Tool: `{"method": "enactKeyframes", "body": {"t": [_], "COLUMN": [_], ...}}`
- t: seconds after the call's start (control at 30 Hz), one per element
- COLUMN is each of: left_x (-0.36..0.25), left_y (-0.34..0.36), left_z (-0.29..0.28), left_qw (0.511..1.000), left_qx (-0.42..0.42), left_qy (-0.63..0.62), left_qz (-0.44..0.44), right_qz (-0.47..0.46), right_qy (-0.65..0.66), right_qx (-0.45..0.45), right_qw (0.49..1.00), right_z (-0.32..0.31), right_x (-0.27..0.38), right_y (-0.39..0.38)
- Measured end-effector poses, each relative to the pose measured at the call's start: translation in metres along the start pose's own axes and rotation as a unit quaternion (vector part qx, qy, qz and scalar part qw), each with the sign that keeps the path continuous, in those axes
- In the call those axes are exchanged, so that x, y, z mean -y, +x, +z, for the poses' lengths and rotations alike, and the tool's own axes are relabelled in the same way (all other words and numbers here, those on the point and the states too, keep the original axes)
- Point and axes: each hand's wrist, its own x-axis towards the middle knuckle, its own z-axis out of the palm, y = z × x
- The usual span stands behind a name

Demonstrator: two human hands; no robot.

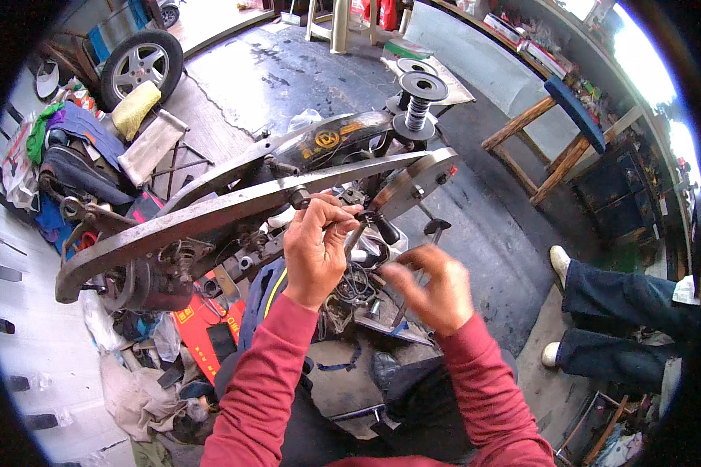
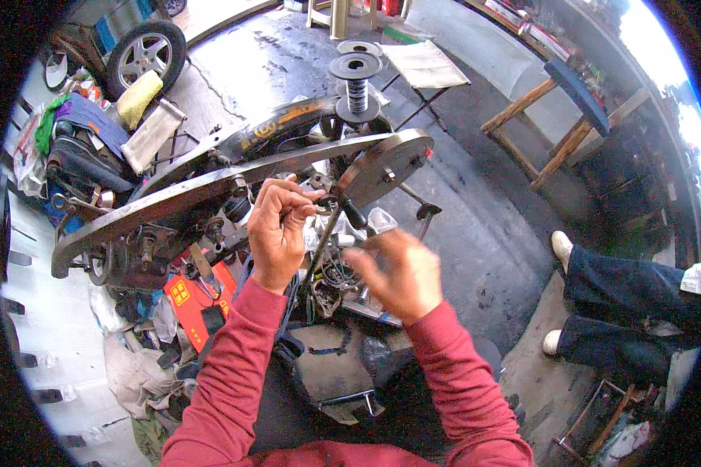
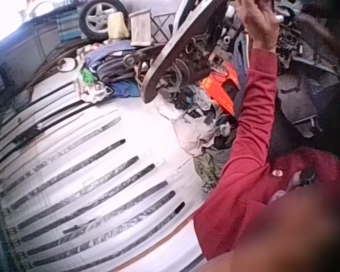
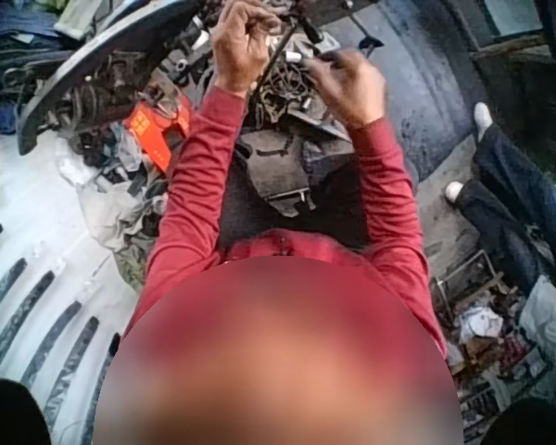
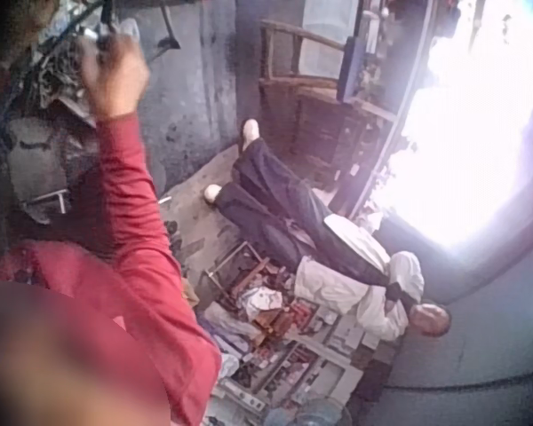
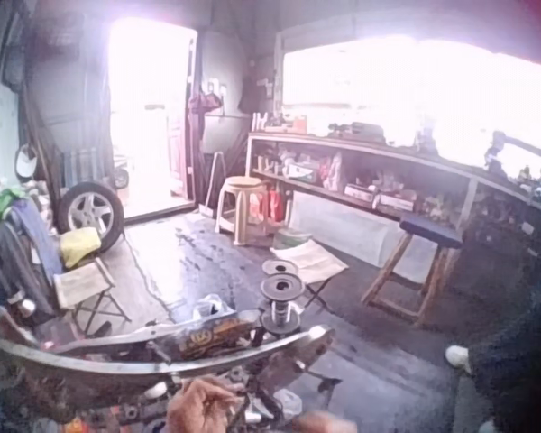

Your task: The person sits on the floor and works on a manual sewing machine. They handle small metal parts, thread, and tools, adjusting components on the machine's arm and wheel. The person uses shears to cut thread and continues to manipulate small parts and the machine's mechanism.

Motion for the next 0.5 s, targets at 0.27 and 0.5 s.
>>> {"method": "enactKeyframes", "body": {"t": [0.27,0.5], "left_x": [0.004,0.008], "left_y": [0.001,0.001], "left_z": [0.004,0.004], "left_qw": [1.000,0.999], "left_qx": [0.001,-0.008], "left_qy": [-0.031,0.037], "left_qz": [-0.004,0.036], "right_qz": [0.003,0.000], "right_qy": [0.016,0.035], "right_qx": [0.100,0.029], "right_qw": [0.995,0.999], "right_z": [0.019,0.037], "right_x": [-0.032,-0.017], "right_y": [0.055,0.054]}}
